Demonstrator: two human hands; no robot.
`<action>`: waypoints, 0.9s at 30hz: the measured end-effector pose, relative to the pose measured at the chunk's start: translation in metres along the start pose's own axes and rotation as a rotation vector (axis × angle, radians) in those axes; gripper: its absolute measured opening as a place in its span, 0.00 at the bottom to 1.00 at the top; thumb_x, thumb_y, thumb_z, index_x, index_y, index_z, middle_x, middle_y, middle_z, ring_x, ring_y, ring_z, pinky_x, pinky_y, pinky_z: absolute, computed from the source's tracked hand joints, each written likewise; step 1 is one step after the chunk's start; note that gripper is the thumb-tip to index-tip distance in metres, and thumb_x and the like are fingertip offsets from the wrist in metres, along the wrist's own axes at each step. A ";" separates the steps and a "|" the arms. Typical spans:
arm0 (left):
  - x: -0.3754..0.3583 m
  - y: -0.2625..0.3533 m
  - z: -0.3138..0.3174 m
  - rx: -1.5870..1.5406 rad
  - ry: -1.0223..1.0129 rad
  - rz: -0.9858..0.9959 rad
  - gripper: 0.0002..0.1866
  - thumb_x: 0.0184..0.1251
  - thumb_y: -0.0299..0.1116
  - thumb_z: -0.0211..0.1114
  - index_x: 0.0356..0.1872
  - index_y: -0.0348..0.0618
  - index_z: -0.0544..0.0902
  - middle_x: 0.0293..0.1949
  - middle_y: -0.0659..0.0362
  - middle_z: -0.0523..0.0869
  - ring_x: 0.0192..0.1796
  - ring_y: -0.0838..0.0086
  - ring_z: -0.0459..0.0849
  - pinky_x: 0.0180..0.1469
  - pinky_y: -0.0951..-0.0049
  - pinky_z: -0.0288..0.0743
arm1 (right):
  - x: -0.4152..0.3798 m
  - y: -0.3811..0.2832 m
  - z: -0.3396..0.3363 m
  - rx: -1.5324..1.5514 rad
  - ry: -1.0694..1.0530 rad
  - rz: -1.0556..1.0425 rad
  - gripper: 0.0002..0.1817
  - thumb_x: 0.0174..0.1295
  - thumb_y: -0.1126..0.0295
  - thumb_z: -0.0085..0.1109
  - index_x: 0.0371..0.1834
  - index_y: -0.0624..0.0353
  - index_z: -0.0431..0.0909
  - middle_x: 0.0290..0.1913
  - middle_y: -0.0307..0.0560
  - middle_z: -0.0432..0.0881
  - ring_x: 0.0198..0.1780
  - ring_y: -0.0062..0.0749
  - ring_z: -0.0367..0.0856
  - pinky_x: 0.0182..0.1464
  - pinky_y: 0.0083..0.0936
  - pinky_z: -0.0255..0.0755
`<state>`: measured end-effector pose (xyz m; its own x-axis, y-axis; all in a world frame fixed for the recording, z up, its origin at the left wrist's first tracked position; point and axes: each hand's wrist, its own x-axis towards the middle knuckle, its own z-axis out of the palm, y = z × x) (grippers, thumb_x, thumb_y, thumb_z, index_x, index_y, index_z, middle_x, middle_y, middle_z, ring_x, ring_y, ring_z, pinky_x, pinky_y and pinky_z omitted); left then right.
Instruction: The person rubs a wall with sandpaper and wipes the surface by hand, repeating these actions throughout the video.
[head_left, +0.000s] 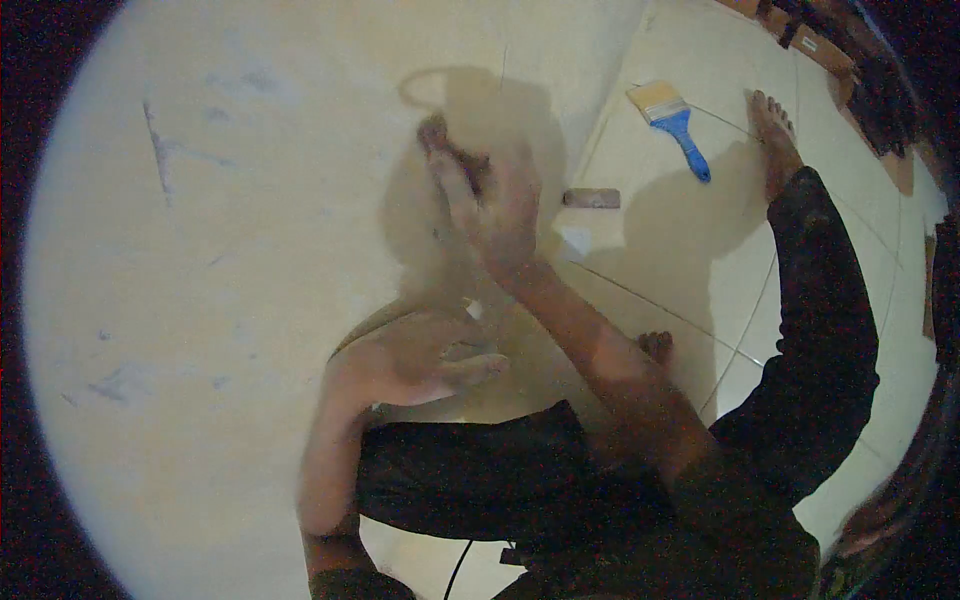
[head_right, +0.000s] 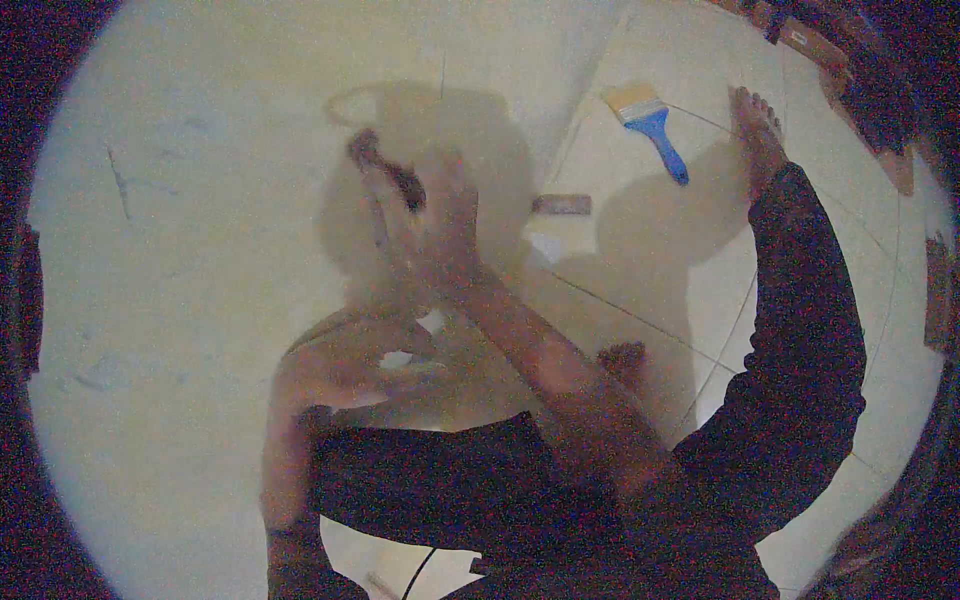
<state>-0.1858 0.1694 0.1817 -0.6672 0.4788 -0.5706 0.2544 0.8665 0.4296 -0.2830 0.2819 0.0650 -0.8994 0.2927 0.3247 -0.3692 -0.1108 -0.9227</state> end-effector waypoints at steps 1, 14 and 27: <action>-0.001 -0.004 0.001 -0.006 0.033 0.041 0.25 0.71 0.54 0.66 0.52 0.40 0.88 0.53 0.45 0.89 0.59 0.51 0.85 0.66 0.56 0.76 | 0.003 0.004 0.004 0.000 0.048 -0.074 0.11 0.63 0.67 0.73 0.43 0.60 0.84 0.46 0.57 0.87 0.47 0.51 0.86 0.51 0.45 0.80; 0.003 0.013 -0.007 -0.018 -0.063 -0.105 0.26 0.74 0.56 0.64 0.50 0.41 0.89 0.53 0.44 0.88 0.57 0.51 0.85 0.63 0.56 0.75 | 0.000 0.001 0.003 -0.053 -0.010 -0.197 0.09 0.67 0.71 0.68 0.47 0.61 0.83 0.45 0.54 0.87 0.48 0.47 0.85 0.57 0.44 0.75; 0.000 -0.003 -0.004 -0.005 -0.051 0.015 0.25 0.74 0.55 0.65 0.55 0.43 0.88 0.58 0.43 0.86 0.61 0.49 0.82 0.67 0.55 0.74 | -0.001 0.005 0.003 -0.210 0.091 0.016 0.13 0.69 0.66 0.67 0.46 0.66 0.80 0.35 0.54 0.81 0.44 0.49 0.85 0.48 0.40 0.77</action>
<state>-0.1893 0.1665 0.1836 -0.6271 0.4981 -0.5988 0.2604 0.8586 0.4416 -0.2846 0.2782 0.0609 -0.8762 0.3784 0.2986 -0.2899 0.0814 -0.9536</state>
